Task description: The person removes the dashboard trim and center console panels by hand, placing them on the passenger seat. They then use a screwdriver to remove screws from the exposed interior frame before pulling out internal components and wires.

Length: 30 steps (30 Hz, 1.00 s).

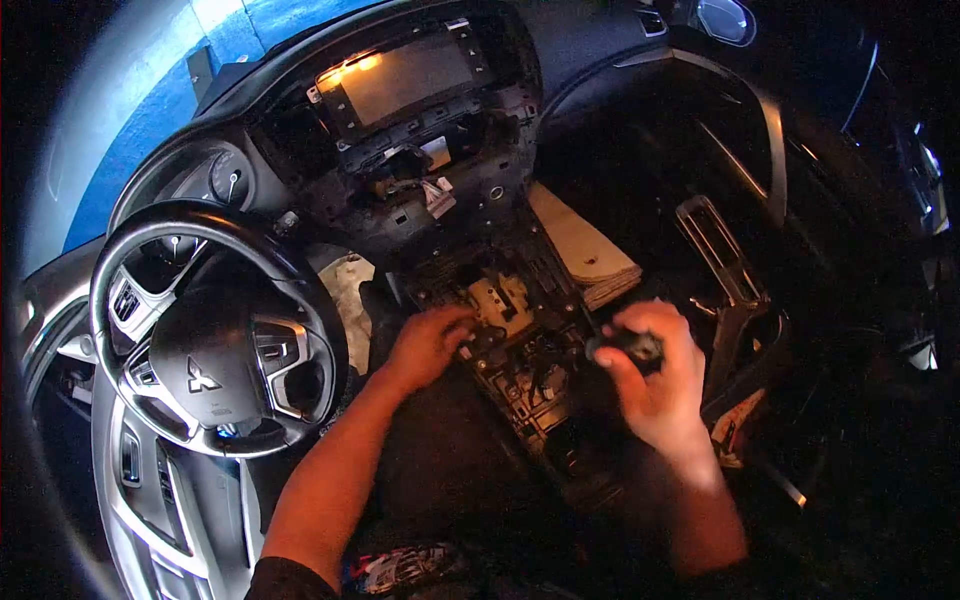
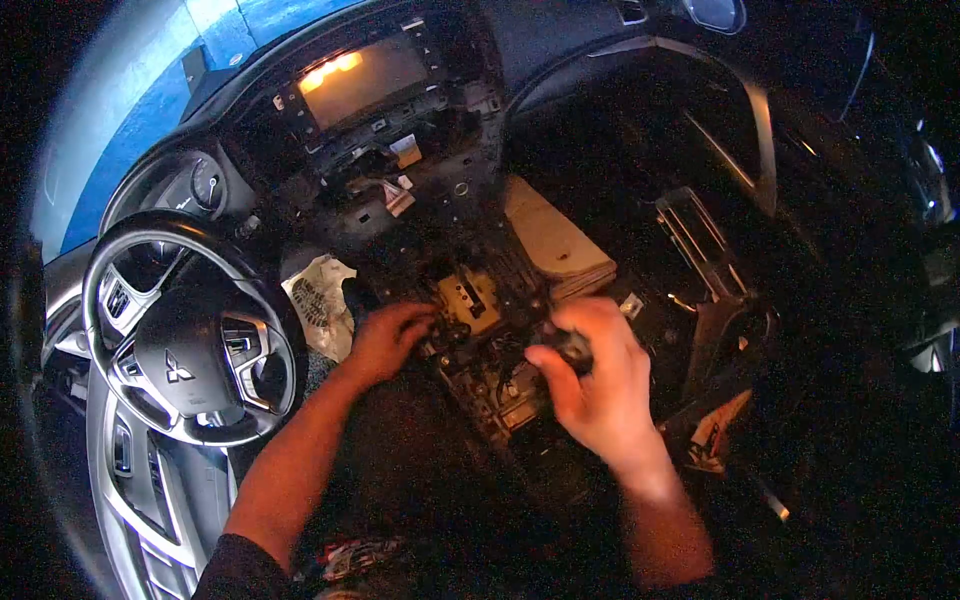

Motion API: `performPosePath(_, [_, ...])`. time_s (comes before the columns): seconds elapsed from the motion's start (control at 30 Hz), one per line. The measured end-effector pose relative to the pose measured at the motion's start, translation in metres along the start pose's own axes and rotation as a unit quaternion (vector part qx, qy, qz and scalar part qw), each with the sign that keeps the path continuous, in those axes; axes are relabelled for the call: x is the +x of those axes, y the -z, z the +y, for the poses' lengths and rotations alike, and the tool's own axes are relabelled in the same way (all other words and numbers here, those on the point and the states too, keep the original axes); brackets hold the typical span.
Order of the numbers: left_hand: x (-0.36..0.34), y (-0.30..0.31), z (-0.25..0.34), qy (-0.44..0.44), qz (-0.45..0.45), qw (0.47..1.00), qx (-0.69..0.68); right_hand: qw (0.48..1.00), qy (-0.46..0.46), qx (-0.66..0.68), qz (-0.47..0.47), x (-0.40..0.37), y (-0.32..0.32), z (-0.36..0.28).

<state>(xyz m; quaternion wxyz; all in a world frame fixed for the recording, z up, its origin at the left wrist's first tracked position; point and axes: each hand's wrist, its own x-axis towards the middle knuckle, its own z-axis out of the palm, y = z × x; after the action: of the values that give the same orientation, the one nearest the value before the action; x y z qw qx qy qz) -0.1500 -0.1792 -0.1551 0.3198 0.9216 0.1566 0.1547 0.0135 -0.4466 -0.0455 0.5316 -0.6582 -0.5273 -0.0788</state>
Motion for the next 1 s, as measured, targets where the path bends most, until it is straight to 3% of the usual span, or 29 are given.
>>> performPosePath(0.1, [-0.013, 0.005, -0.021, 0.153, 0.096, 0.973, -0.146, 0.999, -0.03, 0.019, 0.017, -0.02, -0.007, 0.008])
performPosePath(0.2, [-0.019, 0.008, -0.037, 0.178, 0.127, 0.951, -0.219, 0.999, -0.028, 0.032, 0.014, -0.029, -0.015, 0.018])
performPosePath(0.43, [-0.012, 0.005, -0.03, 0.198, 0.117, 0.964, -0.136, 0.997, -0.069, 0.03, -0.003, -0.045, -0.022, 0.027])
performPosePath(1.0, [-0.016, 0.004, -0.031, 0.166, 0.127, 0.97, -0.126, 0.997, -0.065, 0.045, -0.012, -0.039, -0.029, 0.02])
